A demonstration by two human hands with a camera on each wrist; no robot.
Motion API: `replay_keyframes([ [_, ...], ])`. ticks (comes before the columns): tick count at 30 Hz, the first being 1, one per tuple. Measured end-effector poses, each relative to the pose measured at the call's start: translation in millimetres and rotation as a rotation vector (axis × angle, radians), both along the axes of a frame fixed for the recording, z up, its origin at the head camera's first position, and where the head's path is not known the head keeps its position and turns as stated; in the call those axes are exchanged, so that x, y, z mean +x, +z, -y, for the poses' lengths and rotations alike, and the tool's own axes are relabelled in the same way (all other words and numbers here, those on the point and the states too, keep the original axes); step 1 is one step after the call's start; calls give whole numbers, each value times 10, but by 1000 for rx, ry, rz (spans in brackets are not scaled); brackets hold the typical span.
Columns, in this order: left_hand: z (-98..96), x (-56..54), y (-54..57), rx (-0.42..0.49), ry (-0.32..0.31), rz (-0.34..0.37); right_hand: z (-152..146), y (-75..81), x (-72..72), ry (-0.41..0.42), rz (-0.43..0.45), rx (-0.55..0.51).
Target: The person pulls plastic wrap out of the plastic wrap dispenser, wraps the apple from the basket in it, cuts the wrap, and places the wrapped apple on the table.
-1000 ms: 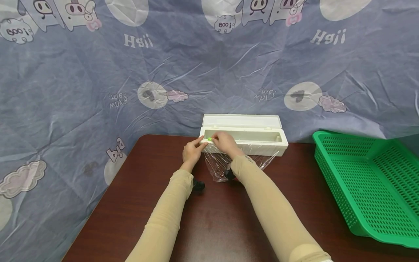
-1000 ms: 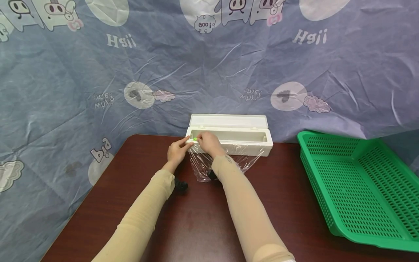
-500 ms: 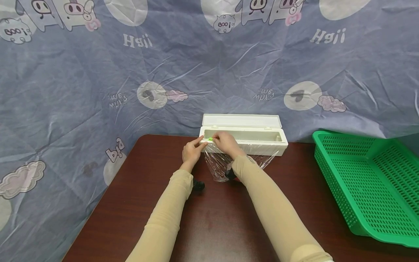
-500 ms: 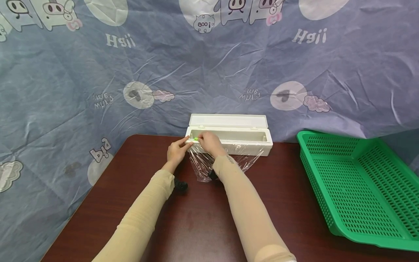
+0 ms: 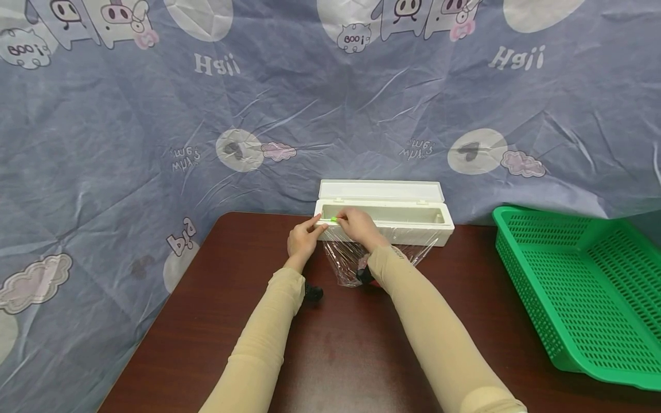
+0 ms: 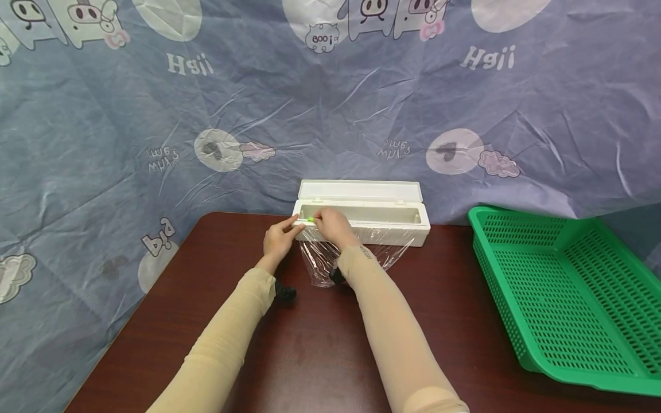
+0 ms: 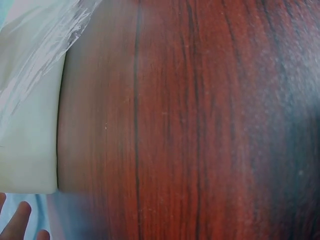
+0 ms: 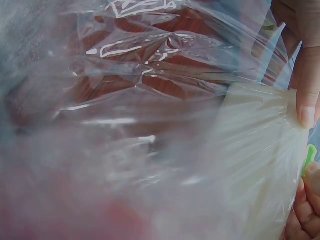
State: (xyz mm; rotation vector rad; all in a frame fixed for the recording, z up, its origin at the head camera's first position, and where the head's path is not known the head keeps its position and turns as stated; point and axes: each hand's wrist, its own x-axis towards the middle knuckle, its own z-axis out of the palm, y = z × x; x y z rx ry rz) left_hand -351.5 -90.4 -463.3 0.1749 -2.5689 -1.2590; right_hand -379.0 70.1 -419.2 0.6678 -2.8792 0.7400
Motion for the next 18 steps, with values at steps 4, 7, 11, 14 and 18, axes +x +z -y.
replay_keyframes([
  [4, 2, -4, -10, -4, -3, -9, -11, 6, 2, 1, 7, 4],
  [7, 6, 0, -14, 0, -9, -14, -19, 8, 2, 3, 10, 6],
  [11, 7, 1, -19, -1, -14, -12, -31, 4, 1, 7, 11, 9],
  [14, 5, -2, -21, -10, -12, -11, -40, 2, 0, 10, 6, 11],
  [18, 3, -1, -18, -18, -8, -11, -56, 1, -1, 3, 10, 16],
])
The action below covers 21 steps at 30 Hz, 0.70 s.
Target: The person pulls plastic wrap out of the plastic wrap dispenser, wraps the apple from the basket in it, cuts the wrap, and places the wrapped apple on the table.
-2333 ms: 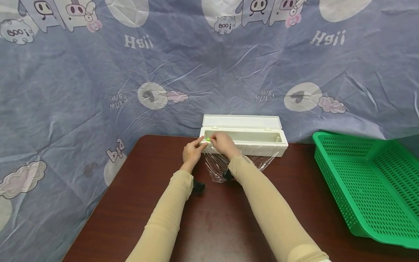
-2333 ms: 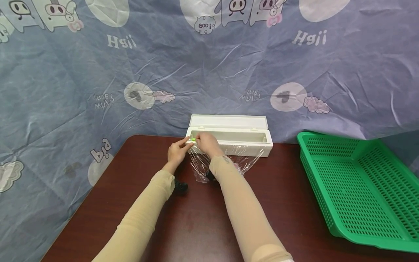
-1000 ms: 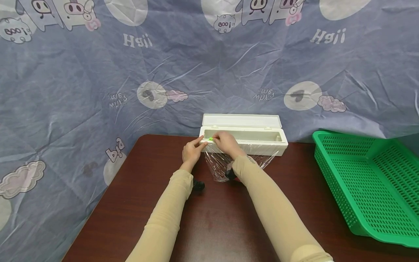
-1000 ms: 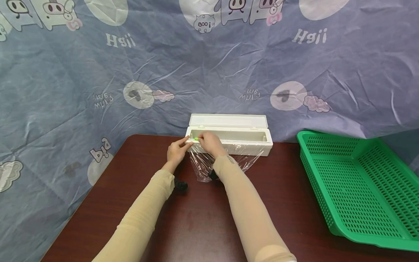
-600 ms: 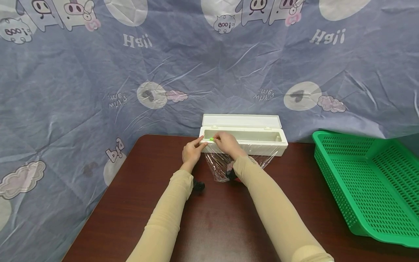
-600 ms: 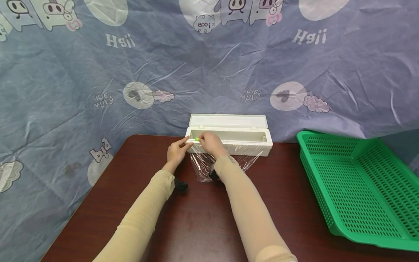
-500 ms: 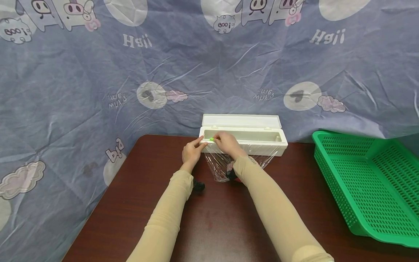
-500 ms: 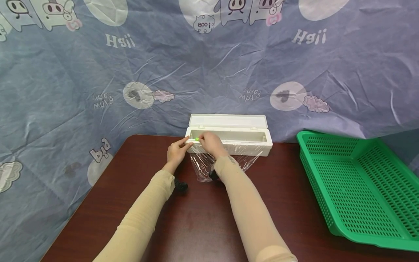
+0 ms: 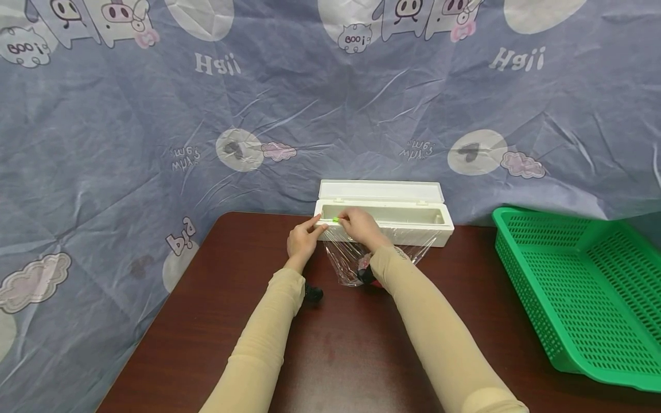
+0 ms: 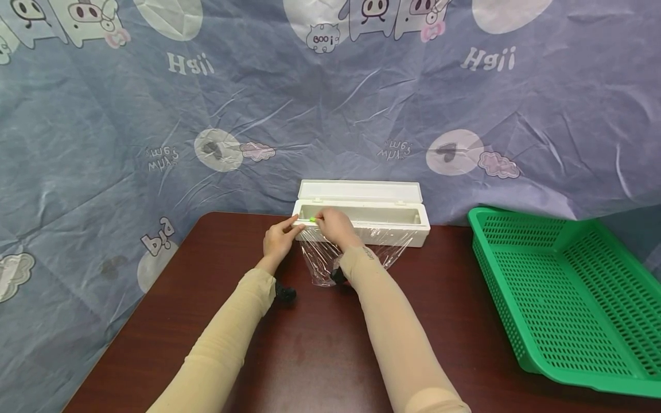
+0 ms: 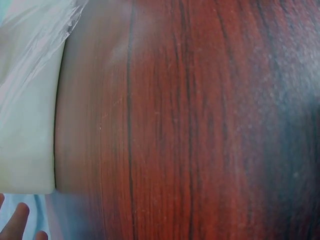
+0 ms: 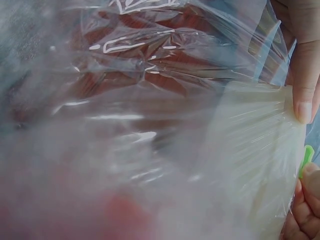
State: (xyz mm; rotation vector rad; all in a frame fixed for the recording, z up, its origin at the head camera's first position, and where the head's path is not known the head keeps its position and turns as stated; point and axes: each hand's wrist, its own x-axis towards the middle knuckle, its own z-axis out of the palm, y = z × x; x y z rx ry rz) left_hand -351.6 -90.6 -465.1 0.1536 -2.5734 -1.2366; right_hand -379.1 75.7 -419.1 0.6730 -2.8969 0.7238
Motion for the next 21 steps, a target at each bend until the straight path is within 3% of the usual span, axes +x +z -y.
replay_keyframes([
  [7, 0, -1, -4, -10, 9, -5, -39, -28, -40, 2, 29, -29],
  [12, 2, -5, -13, -12, 7, -9, -70, -60, -73, 22, -4, -48],
  [21, 6, -4, -13, -9, -4, -12, -72, -1, -4, 6, -7, -10],
])
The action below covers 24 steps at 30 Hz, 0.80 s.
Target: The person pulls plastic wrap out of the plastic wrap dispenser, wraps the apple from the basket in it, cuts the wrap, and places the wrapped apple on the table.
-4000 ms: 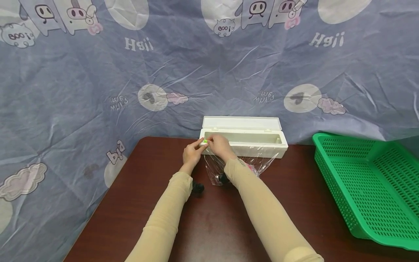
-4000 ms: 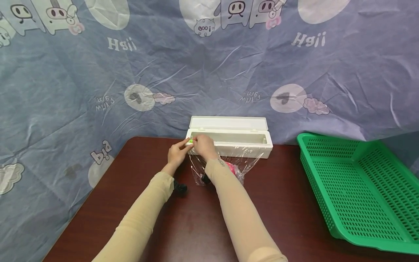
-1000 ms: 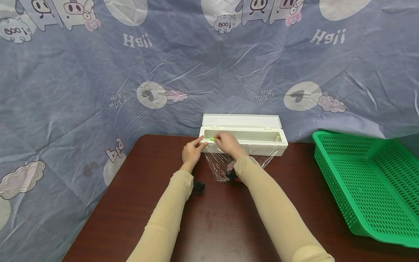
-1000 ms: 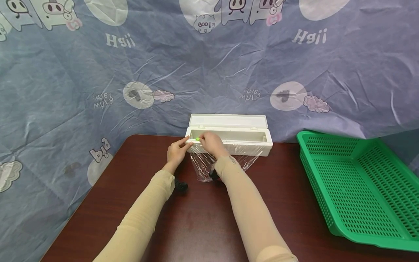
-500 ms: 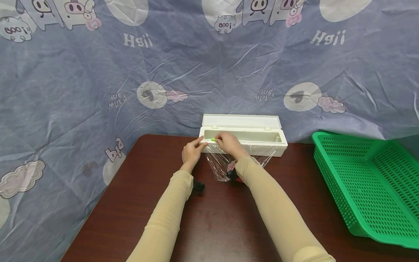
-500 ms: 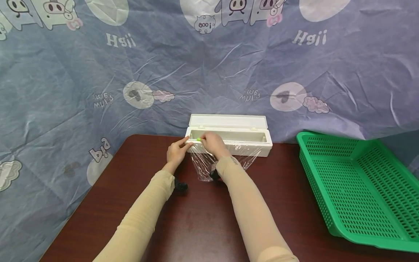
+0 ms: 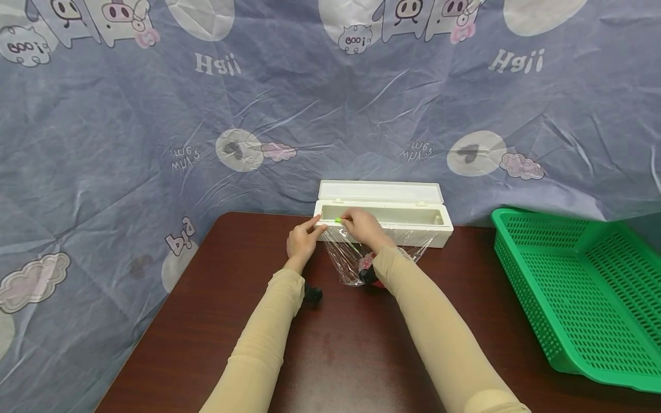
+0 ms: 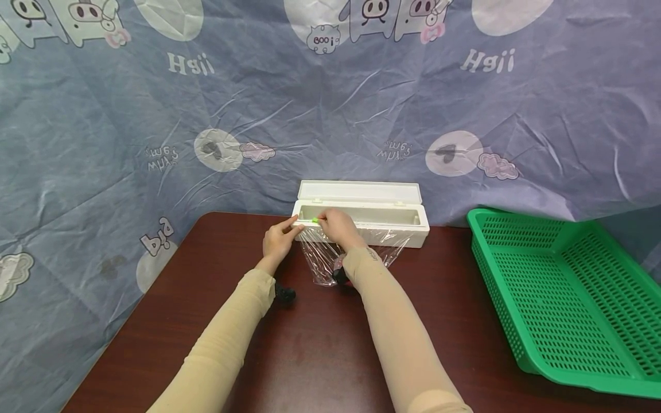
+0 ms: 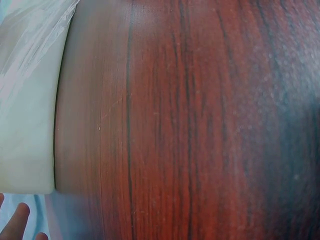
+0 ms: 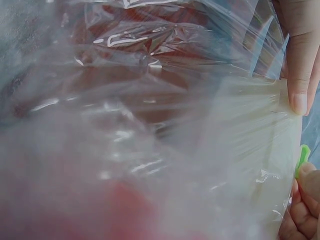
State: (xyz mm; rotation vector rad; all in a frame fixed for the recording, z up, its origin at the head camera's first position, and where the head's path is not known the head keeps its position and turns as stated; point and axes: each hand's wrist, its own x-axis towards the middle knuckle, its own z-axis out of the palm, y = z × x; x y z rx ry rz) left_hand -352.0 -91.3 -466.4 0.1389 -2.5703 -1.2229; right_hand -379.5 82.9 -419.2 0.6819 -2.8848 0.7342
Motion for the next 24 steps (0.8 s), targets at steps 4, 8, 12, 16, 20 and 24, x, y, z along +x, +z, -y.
replay_keyframes([
  [4, 7, 2, -3, -1, -11, -6, -11, -4, -10, 1, -3, 10],
  [8, 9, -1, -8, 1, -14, -8, -19, -2, -13, -1, -5, 11],
  [12, 4, 5, -3, 2, -15, -12, -29, 13, 4, 1, -10, 12],
  [16, 1, 11, 5, 0, -11, -10, -44, 24, 17, 3, -6, 15],
  [20, 3, 9, 5, 0, -8, -9, -54, 28, 20, 6, -5, 17],
  [24, 8, 3, -7, 1, -9, -10, -55, 32, 23, 11, -5, 15],
])
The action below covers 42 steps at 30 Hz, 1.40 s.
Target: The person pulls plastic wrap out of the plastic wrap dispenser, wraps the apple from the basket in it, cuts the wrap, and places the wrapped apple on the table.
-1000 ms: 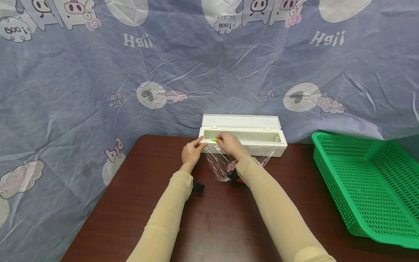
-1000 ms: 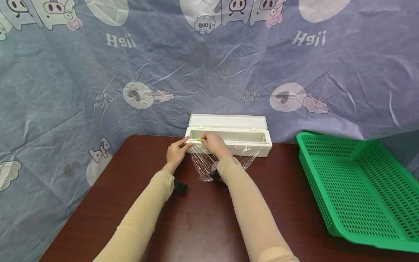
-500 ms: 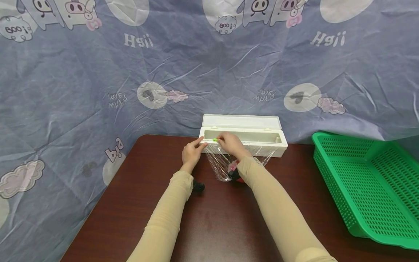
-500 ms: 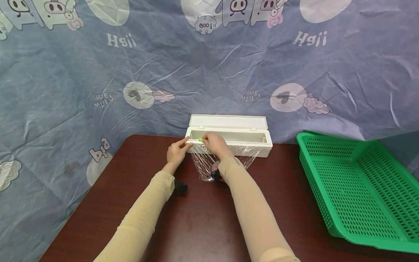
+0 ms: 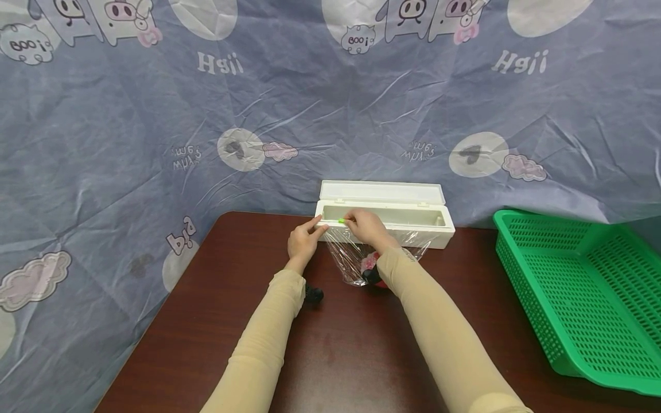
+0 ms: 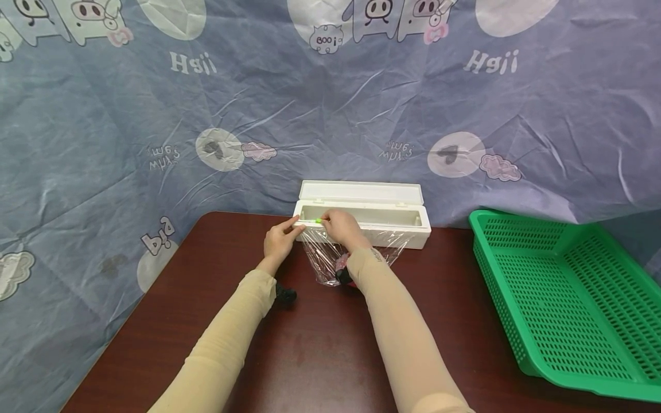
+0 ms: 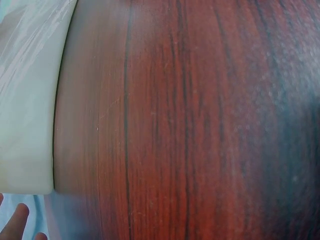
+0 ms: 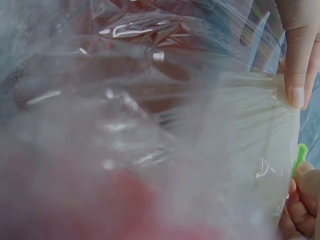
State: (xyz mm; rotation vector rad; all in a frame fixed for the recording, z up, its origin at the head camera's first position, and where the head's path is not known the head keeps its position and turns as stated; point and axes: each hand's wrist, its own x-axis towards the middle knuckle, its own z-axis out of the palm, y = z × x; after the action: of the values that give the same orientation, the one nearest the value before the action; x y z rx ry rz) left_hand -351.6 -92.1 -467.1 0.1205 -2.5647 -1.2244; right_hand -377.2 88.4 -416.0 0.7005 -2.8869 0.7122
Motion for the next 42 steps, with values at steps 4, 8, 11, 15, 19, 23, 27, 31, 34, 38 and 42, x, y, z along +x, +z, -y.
replay_keyframes([
  [4, 1, -3, -5, 5, -5, -1, -3, 6, 8, -1, 5, -2],
  [8, 2, -5, -11, 7, -5, -4, -6, 11, 13, -3, 7, 6],
  [11, 2, -9, -17, 10, -2, -6, -13, 12, 18, 1, -5, 9],
  [15, 3, -12, -18, 6, 4, -7, -24, 4, 12, 4, -22, 13],
  [19, 2, -7, -15, -1, 10, -6, -36, -11, 2, 9, -26, 16],
  [23, 2, 2, -11, -2, 8, -7, -48, -15, 6, 10, -27, 20],
  [27, -1, 6, -9, 0, 0, -12, -61, -8, 11, 4, -30, 28],
  [31, 0, 2, -18, 7, -2, -19, -78, 4, 16, 3, -32, 35],
  [34, 2, -5, -29, 11, 1, -22, -93, 10, 21, 4, -34, 39],
  [38, -1, -8, -38, 22, 2, -18, -111, 17, 31, 7, -45, 37],
  [42, -4, -1, -38, 23, 2, -15, -125, 17, 37, 12, -56, 34],
])
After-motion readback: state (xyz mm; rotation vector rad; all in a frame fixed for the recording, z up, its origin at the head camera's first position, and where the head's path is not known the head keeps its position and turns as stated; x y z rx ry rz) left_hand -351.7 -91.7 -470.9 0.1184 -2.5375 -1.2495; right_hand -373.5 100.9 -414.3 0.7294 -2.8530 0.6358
